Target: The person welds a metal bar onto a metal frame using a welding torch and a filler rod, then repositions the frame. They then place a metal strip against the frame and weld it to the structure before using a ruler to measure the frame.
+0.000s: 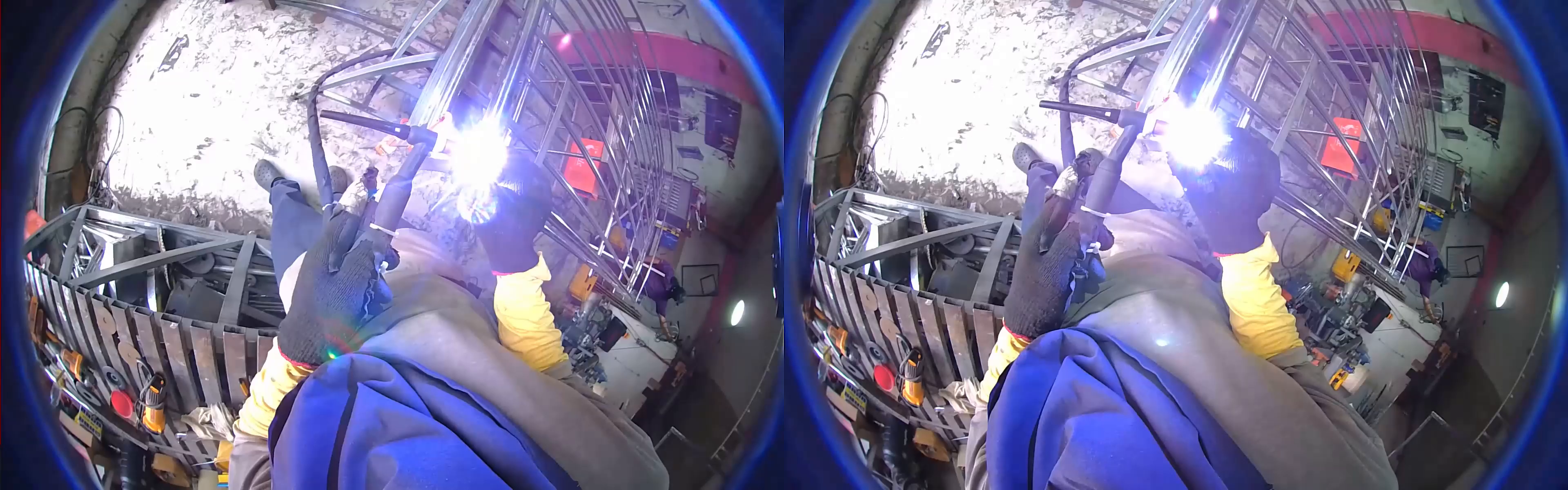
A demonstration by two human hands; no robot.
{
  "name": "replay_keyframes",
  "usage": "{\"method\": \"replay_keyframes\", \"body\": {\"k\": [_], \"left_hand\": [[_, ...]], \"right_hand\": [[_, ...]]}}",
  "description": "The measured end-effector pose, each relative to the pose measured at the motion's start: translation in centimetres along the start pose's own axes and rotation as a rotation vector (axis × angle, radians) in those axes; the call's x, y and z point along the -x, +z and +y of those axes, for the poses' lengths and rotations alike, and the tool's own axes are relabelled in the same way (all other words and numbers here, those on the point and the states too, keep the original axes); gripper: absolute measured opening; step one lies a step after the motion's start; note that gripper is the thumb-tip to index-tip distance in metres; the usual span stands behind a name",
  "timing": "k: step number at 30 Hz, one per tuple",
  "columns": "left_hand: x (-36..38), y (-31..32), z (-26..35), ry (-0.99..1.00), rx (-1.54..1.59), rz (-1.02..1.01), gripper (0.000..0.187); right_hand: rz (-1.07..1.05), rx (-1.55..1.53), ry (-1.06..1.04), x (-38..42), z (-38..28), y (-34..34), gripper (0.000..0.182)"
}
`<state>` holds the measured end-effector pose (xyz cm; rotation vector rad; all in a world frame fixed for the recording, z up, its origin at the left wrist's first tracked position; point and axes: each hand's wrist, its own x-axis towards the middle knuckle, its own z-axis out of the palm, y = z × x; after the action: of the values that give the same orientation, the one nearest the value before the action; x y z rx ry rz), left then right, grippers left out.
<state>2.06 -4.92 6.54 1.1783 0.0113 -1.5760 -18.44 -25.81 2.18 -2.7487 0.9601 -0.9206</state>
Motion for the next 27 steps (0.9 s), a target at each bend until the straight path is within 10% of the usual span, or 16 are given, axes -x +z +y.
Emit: {"method": "replay_keyframes", "body": {"k": [27], "left_hand": [[-0.6,-1.2,0.7,-0.078,0.017,-0.070,0.048]], "right_hand": [[-0.228,0.265,0.137,-3.4,-3.4,-1.3,0.041]]}}
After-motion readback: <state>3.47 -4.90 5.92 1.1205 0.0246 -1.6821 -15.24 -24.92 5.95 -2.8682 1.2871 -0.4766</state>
